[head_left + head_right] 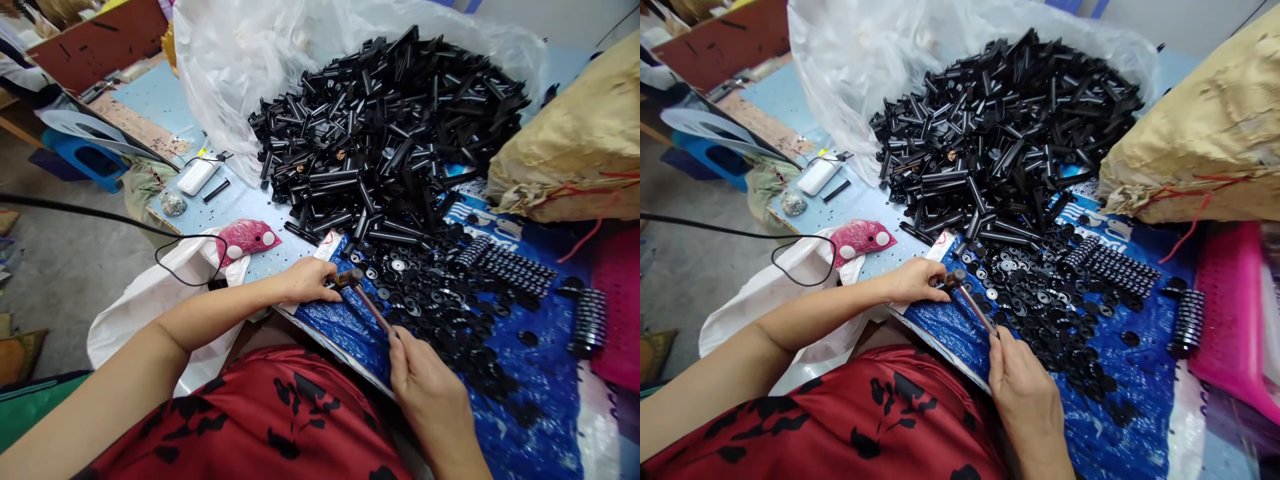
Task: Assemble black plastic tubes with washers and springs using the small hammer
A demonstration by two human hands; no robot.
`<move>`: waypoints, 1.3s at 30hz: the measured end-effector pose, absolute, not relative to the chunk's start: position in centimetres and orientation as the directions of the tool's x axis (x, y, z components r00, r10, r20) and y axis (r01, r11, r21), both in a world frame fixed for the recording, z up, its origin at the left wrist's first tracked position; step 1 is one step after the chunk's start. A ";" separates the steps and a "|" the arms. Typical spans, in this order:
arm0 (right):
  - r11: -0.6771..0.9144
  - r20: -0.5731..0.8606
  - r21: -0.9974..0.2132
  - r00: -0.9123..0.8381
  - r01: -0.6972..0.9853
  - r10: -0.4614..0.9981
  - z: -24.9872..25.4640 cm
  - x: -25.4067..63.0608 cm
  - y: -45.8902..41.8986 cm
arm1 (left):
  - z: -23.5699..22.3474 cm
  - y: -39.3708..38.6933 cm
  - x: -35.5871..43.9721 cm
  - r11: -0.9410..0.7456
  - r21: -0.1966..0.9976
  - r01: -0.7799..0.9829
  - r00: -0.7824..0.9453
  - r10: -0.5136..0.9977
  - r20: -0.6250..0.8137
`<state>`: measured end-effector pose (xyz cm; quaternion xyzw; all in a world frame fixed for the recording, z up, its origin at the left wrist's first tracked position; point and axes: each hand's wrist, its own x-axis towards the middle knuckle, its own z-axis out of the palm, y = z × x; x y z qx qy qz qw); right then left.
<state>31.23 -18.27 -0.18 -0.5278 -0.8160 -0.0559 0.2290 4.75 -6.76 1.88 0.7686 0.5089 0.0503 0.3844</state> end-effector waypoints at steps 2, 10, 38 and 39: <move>0.447 0.455 -0.192 -0.324 0.874 0.829 0.1 31.2 -18.4 | 2.0 -6.4 4.7 -0.192 0.630 0.753 0.485 0.808 -0.334; 0.651 0.471 -0.210 -0.508 0.729 0.721 -0.4 29.4 -19.4 | 1.7 -4.8 5.7 -0.266 0.563 0.782 0.540 0.742 -0.398; -0.417 0.168 -0.052 0.420 0.907 0.892 0.9 44.2 -10.1 | 2.0 -3.5 -2.6 -0.409 -0.073 0.910 0.414 0.906 0.092; -0.447 0.122 -0.038 0.448 0.894 0.886 0.9 44.1 -9.2 | 2.3 -4.4 -2.5 -0.378 0.003 0.926 0.376 0.922 0.098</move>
